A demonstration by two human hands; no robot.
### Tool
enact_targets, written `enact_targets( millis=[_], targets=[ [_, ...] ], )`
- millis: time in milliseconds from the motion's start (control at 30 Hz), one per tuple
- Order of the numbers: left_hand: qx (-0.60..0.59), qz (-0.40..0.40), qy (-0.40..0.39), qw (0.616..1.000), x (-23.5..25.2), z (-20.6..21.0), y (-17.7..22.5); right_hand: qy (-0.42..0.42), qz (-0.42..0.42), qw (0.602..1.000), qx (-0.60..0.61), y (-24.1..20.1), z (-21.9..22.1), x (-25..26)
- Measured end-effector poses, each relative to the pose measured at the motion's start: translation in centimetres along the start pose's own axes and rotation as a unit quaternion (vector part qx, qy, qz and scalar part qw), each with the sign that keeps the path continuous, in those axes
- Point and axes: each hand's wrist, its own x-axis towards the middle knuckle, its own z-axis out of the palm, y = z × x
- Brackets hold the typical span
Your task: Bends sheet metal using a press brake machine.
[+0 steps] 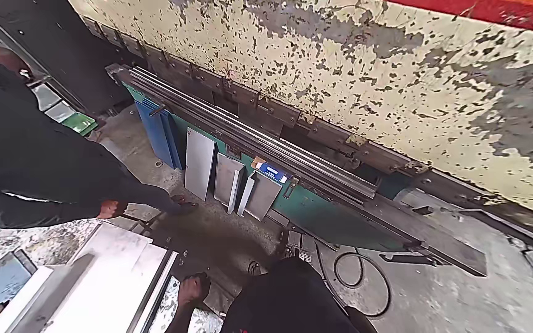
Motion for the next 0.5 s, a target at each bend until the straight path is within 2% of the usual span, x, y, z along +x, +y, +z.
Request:
enact_targets(
  millis=[367, 500],
  targets=[
    [0.007, -0.015, -0.005, 1.000, 0.2, 0.2, 0.2, 0.012, 0.004, 1.000, 0.003, 1.6, 0.8, 0.8],
    [0.000, -0.019, -0.023, 1.000, -0.3, -0.7, 0.4, 0.000, -0.002, 1.000, 0.005, 1.0, -0.2, -0.2]
  ],
)
